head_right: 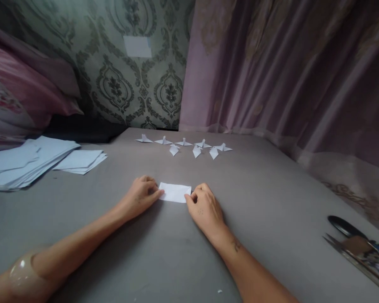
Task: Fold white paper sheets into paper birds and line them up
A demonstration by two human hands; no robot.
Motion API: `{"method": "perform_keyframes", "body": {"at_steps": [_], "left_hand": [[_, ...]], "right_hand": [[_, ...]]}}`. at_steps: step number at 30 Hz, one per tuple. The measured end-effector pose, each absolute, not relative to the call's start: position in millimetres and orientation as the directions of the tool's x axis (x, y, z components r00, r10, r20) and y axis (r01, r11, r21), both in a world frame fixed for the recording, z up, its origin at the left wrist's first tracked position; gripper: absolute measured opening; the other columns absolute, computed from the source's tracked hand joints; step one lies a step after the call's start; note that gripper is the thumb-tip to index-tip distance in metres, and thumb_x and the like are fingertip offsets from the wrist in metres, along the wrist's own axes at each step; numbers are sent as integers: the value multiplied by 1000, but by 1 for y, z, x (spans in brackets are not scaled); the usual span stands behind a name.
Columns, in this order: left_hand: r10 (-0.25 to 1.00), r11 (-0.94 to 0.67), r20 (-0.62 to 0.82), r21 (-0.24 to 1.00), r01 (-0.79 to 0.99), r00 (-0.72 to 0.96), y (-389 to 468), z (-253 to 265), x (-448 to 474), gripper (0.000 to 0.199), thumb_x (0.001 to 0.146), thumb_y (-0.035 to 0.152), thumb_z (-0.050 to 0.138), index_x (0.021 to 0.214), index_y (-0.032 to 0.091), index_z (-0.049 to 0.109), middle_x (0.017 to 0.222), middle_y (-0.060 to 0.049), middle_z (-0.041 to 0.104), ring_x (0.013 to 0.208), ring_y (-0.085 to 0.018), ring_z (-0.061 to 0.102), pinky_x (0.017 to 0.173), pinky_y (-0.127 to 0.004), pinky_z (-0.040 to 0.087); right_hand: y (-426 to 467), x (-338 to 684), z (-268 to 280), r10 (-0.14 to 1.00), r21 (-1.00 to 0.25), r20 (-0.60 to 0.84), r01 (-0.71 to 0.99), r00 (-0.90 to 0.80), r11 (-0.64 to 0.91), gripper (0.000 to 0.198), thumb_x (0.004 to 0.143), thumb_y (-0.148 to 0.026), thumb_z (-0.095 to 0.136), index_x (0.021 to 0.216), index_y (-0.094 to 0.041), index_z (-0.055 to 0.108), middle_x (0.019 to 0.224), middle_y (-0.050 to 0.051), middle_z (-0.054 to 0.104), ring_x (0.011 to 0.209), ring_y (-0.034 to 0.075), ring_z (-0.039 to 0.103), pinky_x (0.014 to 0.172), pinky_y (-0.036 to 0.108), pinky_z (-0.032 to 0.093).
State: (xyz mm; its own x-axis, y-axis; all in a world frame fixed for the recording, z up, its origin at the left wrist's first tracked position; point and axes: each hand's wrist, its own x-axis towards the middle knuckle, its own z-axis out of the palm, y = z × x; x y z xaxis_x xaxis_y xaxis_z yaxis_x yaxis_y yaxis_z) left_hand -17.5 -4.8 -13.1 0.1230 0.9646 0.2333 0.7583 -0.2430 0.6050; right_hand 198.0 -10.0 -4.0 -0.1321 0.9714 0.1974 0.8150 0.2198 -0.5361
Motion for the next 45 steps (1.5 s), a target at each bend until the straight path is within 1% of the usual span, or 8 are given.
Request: {"method": "perform_keyframes", "body": {"at_steps": [6,11,17,24,31,36,40,45], "left_hand": [[898,-374,364,334,865,248,-9,-8,-16,21,84,26,52,102,18,59,108,-10,58,102,-27,49,86,-42,41],[720,-693,252,231,683,646,-24,-2,4,37,90,11,31,120,18,52,123,-10,59,121,-20,48,103,-37,36],[818,-558,287,187,809,498,-46,-15,21,50,95,38,30,128,4,45,134,-24,49,132,-34,36,106,-51,31],[871,-472,237,151,869,431,-45,-13,21,58,95,43,25,124,-1,49,132,-28,48,129,-37,40,103,-47,35],[909,-380,213,65,923,359,-43,-3,17,52,93,46,30,116,7,55,120,-23,57,110,-33,54,88,-43,45],[903,-418,149,80,905,403,-35,13,6,47,90,54,35,88,14,60,96,-15,61,89,-28,56,72,-38,46],[880,-450,189,36,892,436,-31,15,2,42,91,52,37,87,15,58,92,-12,61,87,-26,56,73,-37,43],[861,-470,188,-65,881,473,-30,14,6,36,95,38,32,89,14,59,86,-12,64,81,-26,58,73,-39,40]], "right_hand": [[-13,197,-3,950,-472,263,837,-167,277,8,83,-27,57,85,-19,59,90,4,60,75,17,58,68,30,46],[-17,193,3,759,-320,314,689,-570,650,42,89,-6,41,122,-28,55,114,4,62,104,19,53,88,33,46],[-18,202,-1,694,-236,240,652,-679,720,46,89,-12,44,134,-23,47,131,7,55,112,21,50,93,38,46],[-27,205,2,749,-154,177,733,-639,662,47,88,-6,39,131,-18,50,136,8,52,114,22,49,95,37,45],[-30,218,8,848,-118,202,848,-490,517,48,82,-3,37,122,-19,59,129,8,57,106,23,54,87,38,49],[-21,220,8,892,-239,242,867,-382,437,42,80,-6,40,111,-21,64,120,5,62,105,23,54,87,37,48],[-18,213,7,874,-394,319,788,-366,473,50,74,-7,48,121,-21,56,121,7,56,110,21,51,97,36,43],[-15,209,-1,821,-351,375,753,-432,556,47,72,-2,48,112,-24,62,125,8,51,116,22,45,99,38,41]]}}
